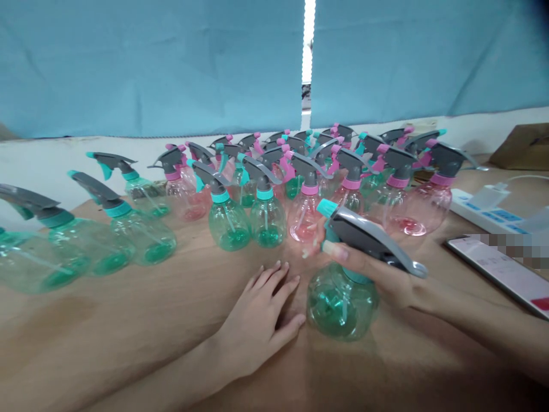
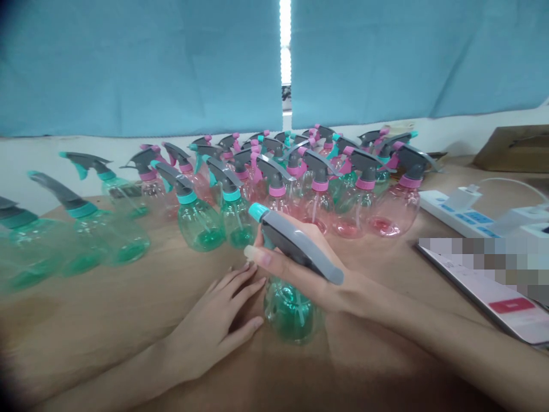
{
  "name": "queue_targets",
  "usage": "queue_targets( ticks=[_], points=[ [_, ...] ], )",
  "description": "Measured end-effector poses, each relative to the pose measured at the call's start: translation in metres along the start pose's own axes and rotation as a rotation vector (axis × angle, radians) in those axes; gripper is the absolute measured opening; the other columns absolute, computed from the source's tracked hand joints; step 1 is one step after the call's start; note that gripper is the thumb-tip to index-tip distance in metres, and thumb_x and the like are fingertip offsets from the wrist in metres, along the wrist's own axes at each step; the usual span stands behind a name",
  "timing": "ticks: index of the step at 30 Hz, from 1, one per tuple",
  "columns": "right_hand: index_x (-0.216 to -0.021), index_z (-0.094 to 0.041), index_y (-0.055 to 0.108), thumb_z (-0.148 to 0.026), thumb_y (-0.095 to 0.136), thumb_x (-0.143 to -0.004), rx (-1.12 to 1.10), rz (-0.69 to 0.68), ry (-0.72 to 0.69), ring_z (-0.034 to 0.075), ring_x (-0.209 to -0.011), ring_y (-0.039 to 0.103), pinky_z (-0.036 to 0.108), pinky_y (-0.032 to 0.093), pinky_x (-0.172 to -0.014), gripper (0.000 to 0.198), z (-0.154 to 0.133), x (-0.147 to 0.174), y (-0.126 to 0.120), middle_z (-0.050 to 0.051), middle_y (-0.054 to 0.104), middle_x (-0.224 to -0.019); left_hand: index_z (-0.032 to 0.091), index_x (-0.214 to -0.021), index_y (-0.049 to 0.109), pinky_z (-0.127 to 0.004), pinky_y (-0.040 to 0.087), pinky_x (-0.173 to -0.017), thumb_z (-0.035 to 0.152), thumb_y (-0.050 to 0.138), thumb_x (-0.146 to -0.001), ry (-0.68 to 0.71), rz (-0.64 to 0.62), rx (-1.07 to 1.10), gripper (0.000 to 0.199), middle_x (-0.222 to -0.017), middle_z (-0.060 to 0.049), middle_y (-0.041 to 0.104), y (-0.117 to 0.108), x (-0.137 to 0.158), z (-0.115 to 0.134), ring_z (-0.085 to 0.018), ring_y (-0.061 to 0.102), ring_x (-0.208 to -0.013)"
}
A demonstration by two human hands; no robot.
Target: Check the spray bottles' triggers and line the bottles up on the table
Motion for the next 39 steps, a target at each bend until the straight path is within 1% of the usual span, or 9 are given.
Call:
queue_targets(
  ticks=[2, 5, 8, 12, 15, 21, 27, 32, 39],
  points=[
    [-0.092, -0.028, 0.061, -0.037, 0.059, -0.087, -0.063, -0.020, 0.016, 0.012, -0.062, 0.057, 0.023, 0.048, -0.056, 0.011, -0.001, -0.002, 0.003, -0.004, 0.059, -0.071, 0.016, -0.139, 0.042, -0.048, 0.026, -0.110, 0.044, 0.050, -0.095, 0.005, 0.010, 0.008, 0.053, -0.146, -0.012, 0.040, -0.001, 0.000, 0.000, -0.028, 0.031, -0.136],
    [-0.103, -0.028, 0.059, -0.036, 0.060, -0.087, -0.181, -0.074, 0.040, 0.014, -0.070, 0.063, 0.025, 0.052, -0.064, 0.018, 0.001, -0.005, 0.011, -0.002, 0.064, -0.082, 0.016, -0.139, 0.042, -0.049, 0.027, -0.109, 0.043, 0.051, -0.094, 0.004, 0.023, 0.022, 0.053, -0.146, -0.013, 0.040, -0.003, 0.001, 0.000, -0.029, 0.032, -0.136],
    [-0.110, -0.028, 0.059, -0.037, 0.059, -0.088, -0.184, -0.080, 0.058, 0.014, -0.074, 0.065, 0.028, 0.053, -0.068, 0.024, 0.008, -0.005, 0.013, -0.002, 0.067, -0.088, 0.016, -0.138, 0.043, -0.049, 0.028, -0.109, 0.043, 0.051, -0.094, 0.005, 0.029, 0.025, 0.053, -0.145, -0.013, 0.041, -0.003, 0.001, 0.001, -0.029, 0.032, -0.135],
    [-0.103, -0.026, 0.064, -0.033, 0.060, -0.088, -0.185, -0.050, 0.055, 0.015, -0.090, 0.067, 0.029, 0.053, -0.080, 0.017, 0.016, -0.004, 0.011, -0.001, 0.070, -0.101, 0.018, -0.138, 0.042, -0.049, 0.030, -0.108, 0.043, 0.051, -0.094, 0.008, 0.043, 0.030, 0.052, -0.145, -0.013, 0.042, -0.005, 0.000, 0.001, -0.029, 0.034, -0.135],
    [-0.096, -0.025, 0.066, -0.032, 0.059, -0.088, -0.184, -0.049, 0.061, 0.015, -0.091, 0.067, 0.029, 0.053, -0.083, 0.013, 0.019, -0.003, 0.011, -0.001, 0.071, -0.104, 0.018, -0.138, 0.042, -0.050, 0.030, -0.107, 0.043, 0.051, -0.094, 0.011, 0.046, 0.044, 0.051, -0.145, -0.013, 0.042, -0.005, 0.000, 0.001, -0.030, 0.034, -0.134],
    [-0.093, -0.026, 0.067, -0.032, 0.061, -0.087, -0.209, -0.045, 0.063, 0.013, -0.087, 0.068, 0.026, 0.055, -0.078, 0.010, 0.020, -0.002, 0.011, -0.004, 0.072, -0.094, 0.016, -0.138, 0.042, -0.050, 0.029, -0.108, 0.042, 0.050, -0.094, 0.011, 0.031, 0.038, 0.052, -0.145, -0.014, 0.041, -0.004, 0.000, 0.001, -0.030, 0.033, -0.135],
    [-0.113, -0.027, 0.058, -0.040, 0.061, -0.085, -0.185, -0.079, 0.127, 0.017, -0.080, 0.070, 0.028, 0.056, -0.069, 0.031, 0.019, -0.005, 0.016, -0.001, 0.071, -0.089, 0.017, -0.139, 0.042, -0.050, 0.030, -0.107, 0.042, 0.051, -0.094, 0.014, 0.037, 0.048, 0.052, -0.146, -0.013, 0.040, -0.003, 0.001, 0.001, -0.030, 0.033, -0.135],
    [-0.115, -0.025, 0.056, -0.037, 0.065, -0.082, -0.115, -0.090, 0.113, 0.016, -0.073, 0.069, 0.026, 0.056, -0.066, 0.036, 0.012, -0.008, 0.016, -0.001, 0.070, -0.081, 0.016, -0.138, 0.043, -0.050, 0.031, -0.107, 0.042, 0.050, -0.094, 0.005, 0.029, 0.044, 0.052, -0.144, -0.014, 0.041, -0.002, 0.001, 0.000, -0.031, 0.034, -0.134],
    [-0.115, -0.024, 0.056, -0.032, 0.067, -0.081, -0.155, -0.063, 0.087, 0.015, -0.074, 0.068, 0.025, 0.055, -0.063, 0.036, 0.011, -0.008, 0.016, 0.000, 0.069, -0.088, 0.015, -0.138, 0.042, -0.049, 0.029, -0.108, 0.041, 0.051, -0.094, 0.003, 0.018, 0.041, 0.052, -0.145, -0.014, 0.040, -0.002, 0.000, 0.001, -0.029, 0.033, -0.134]
  ],
)
Point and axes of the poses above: each hand's wrist, its own x-axis away from the middle knuckle, its own y-axis out of the palm, z = x × y, the point moved 8 cm from there along -x, towards the middle knuckle
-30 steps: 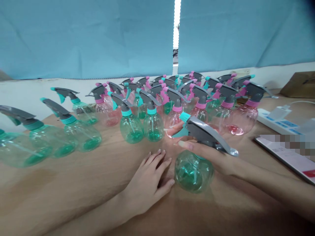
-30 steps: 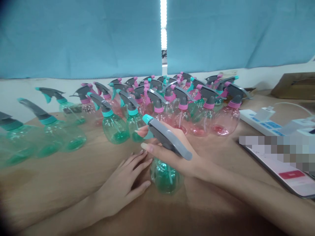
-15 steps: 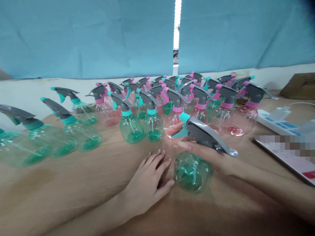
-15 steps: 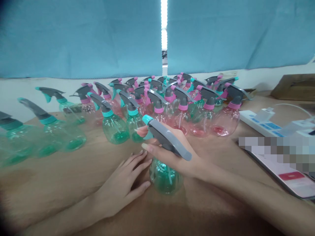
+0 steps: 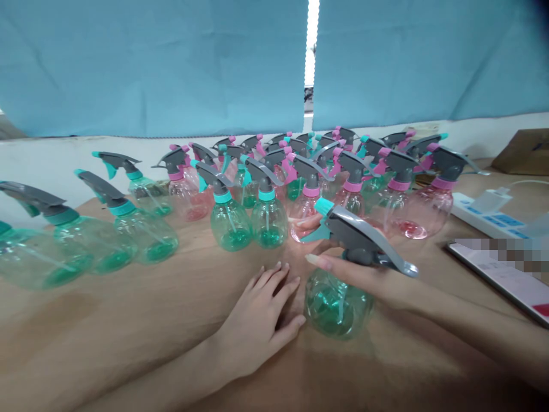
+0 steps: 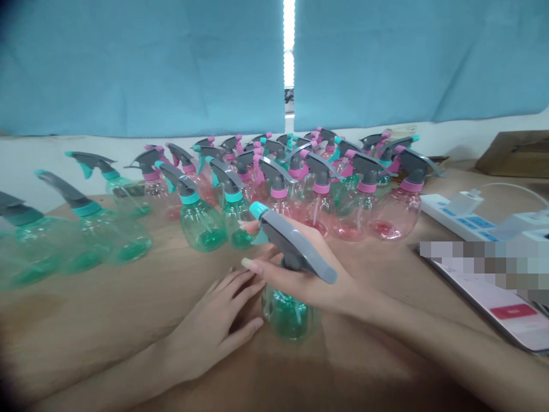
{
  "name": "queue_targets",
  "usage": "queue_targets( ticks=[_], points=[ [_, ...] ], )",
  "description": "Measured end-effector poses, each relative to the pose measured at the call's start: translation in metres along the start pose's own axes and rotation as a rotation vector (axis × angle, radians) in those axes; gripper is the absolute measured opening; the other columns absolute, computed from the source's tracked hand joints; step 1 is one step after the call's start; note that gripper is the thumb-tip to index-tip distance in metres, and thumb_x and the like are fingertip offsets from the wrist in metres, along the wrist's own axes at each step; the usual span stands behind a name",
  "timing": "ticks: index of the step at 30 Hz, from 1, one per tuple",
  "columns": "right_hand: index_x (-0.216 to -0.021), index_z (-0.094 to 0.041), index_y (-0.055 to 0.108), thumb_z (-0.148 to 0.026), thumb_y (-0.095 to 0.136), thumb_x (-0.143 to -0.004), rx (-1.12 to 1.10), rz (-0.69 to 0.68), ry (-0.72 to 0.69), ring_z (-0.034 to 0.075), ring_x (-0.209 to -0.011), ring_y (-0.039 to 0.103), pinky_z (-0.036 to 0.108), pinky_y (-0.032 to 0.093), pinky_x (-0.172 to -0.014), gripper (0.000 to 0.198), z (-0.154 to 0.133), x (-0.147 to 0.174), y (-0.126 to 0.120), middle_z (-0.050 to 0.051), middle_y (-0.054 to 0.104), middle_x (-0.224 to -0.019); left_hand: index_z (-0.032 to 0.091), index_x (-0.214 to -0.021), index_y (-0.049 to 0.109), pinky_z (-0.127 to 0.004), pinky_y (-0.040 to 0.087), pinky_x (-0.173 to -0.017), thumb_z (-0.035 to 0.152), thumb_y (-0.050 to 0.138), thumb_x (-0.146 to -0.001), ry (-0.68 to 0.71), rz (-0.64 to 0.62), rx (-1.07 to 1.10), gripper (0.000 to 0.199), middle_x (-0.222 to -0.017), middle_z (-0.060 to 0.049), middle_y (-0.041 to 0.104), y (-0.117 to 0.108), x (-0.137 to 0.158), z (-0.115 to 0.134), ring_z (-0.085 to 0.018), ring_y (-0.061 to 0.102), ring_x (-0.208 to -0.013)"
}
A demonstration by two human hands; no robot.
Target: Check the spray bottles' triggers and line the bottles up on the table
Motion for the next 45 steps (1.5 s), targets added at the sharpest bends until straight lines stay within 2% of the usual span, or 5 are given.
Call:
queue_targets(
  ticks=[11, 16, 27, 39, 45],
  points=[
    [-0.116, -0.027, 0.048, -0.020, 0.070, -0.077, 0.054, -0.002, -0.082, 0.012, -0.073, 0.068, 0.022, 0.055, -0.061, 0.046, -0.004, 0.000, -0.002, 0.000, 0.068, -0.104, 0.015, -0.138, 0.042, -0.049, 0.028, -0.108, 0.041, 0.053, -0.093, -0.002, -0.002, -0.001, 0.052, -0.145, -0.014, 0.040, -0.001, 0.000, 0.001, -0.030, 0.034, -0.133],
    [-0.092, -0.024, 0.059, -0.031, 0.065, -0.083, 0.139, -0.024, -0.052, 0.012, -0.073, 0.068, 0.021, 0.056, -0.066, 0.013, 0.004, 0.002, 0.000, -0.003, 0.067, -0.078, 0.017, -0.137, 0.042, -0.050, 0.029, -0.108, 0.040, 0.053, -0.093, 0.002, 0.003, -0.003, 0.051, -0.144, -0.013, 0.042, -0.001, 0.000, 0.000, -0.031, 0.035, -0.132],
    [-0.101, -0.027, 0.063, -0.034, 0.059, -0.086, 0.151, -0.015, -0.028, 0.016, -0.092, 0.068, 0.029, 0.056, -0.081, 0.017, 0.019, 0.005, -0.003, 0.002, 0.069, -0.098, 0.014, -0.137, 0.044, -0.049, 0.032, -0.106, 0.041, 0.053, -0.093, 0.012, 0.015, -0.012, 0.052, -0.142, -0.015, 0.044, -0.002, 0.000, 0.001, -0.031, 0.036, -0.132],
    [-0.073, -0.023, 0.062, -0.019, 0.055, -0.078, 0.191, 0.036, -0.021, 0.013, -0.069, 0.062, 0.024, 0.053, -0.063, 0.010, 0.015, 0.006, -0.006, 0.001, 0.065, -0.083, 0.016, -0.137, 0.044, -0.049, 0.031, -0.108, 0.044, 0.051, -0.094, 0.020, 0.029, -0.019, 0.052, -0.145, -0.013, 0.042, 0.000, 0.001, -0.001, -0.030, 0.034, -0.134],
    [-0.066, -0.024, 0.049, -0.013, 0.050, -0.069, 0.152, 0.006, -0.044, 0.009, -0.044, 0.036, 0.022, 0.037, -0.042, 0.011, -0.010, 0.002, -0.002, -0.006, 0.042, -0.054, 0.015, -0.137, 0.044, -0.050, 0.031, -0.107, 0.044, 0.050, -0.094, 0.019, 0.013, -0.047, 0.052, -0.146, -0.013, 0.041, 0.001, 0.001, -0.001, -0.030, 0.033, -0.135]
  ],
)
Point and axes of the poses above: each hand's wrist, its own x-axis away from the middle knuckle, its own y-axis out of the palm, z = x × y, the point moved 8 cm from there along -x, towards the middle knuckle
